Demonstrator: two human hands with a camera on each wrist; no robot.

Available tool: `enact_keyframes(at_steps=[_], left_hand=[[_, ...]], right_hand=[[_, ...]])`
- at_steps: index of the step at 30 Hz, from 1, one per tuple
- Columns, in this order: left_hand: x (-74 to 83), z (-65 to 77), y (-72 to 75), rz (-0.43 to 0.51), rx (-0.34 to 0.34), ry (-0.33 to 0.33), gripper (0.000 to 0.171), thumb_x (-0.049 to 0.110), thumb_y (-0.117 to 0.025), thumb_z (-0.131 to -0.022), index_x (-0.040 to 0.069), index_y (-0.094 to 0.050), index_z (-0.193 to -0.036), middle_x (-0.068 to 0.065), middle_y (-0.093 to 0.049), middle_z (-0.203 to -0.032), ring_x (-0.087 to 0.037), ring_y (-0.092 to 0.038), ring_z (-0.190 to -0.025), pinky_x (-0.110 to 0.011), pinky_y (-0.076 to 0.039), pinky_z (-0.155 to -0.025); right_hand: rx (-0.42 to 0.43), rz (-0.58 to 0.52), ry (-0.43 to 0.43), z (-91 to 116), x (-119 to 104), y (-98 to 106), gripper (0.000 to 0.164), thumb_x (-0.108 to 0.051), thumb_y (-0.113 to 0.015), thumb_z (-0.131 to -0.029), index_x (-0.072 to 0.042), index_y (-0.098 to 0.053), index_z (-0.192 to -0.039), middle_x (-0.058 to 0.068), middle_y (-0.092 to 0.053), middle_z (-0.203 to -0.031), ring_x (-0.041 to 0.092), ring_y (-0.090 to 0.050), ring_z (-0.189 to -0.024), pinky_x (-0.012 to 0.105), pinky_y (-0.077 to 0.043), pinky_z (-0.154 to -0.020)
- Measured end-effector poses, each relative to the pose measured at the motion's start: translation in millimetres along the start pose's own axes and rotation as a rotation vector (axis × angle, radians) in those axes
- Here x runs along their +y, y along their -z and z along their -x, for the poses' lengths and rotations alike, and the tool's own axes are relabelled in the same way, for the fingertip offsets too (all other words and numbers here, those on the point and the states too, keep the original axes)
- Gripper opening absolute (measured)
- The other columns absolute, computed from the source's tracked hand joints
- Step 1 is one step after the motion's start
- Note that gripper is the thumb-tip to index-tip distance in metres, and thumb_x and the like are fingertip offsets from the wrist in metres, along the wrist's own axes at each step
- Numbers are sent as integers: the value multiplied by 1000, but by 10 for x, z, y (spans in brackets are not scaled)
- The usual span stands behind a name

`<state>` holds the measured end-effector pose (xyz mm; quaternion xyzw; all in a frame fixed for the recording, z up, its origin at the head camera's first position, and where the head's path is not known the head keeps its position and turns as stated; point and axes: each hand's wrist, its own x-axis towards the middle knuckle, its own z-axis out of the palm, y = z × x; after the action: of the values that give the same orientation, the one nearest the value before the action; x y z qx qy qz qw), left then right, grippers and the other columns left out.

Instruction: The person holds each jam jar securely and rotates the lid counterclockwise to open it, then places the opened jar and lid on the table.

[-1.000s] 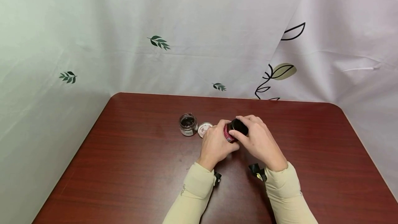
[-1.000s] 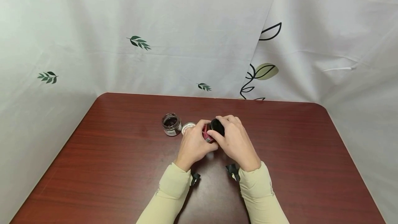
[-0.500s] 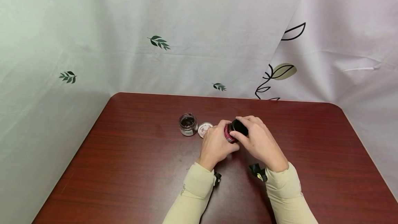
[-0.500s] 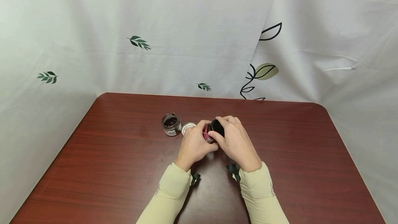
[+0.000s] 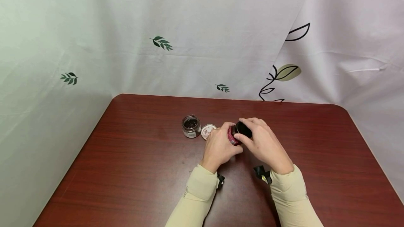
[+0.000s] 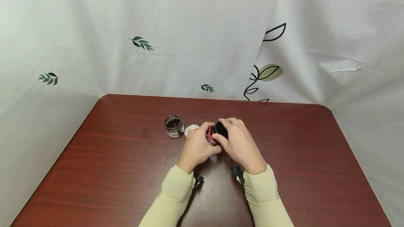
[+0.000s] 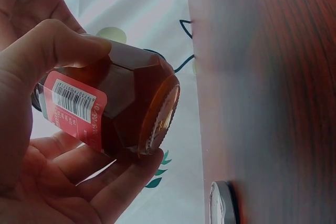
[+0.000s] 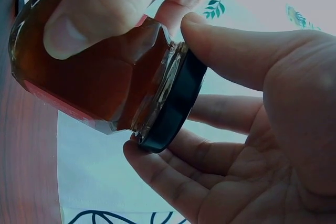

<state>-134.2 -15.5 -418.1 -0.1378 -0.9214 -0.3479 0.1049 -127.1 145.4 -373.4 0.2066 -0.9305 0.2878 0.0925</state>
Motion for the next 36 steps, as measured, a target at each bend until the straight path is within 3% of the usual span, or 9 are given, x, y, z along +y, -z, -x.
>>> enact_keyframes(at_steps=[36], left_hand=[[9,0,-4,-10,-60,11,63,25,-85,-64,13,-64,-122,0,-73,-95,-16,-66,-80,-29,-51,-71]], right_hand=[[-50,-1,73,25,35,40,48,-14,-75,-91,4,-60,-133,19,-62,-126,39,-54,-121,52,-41,-103]])
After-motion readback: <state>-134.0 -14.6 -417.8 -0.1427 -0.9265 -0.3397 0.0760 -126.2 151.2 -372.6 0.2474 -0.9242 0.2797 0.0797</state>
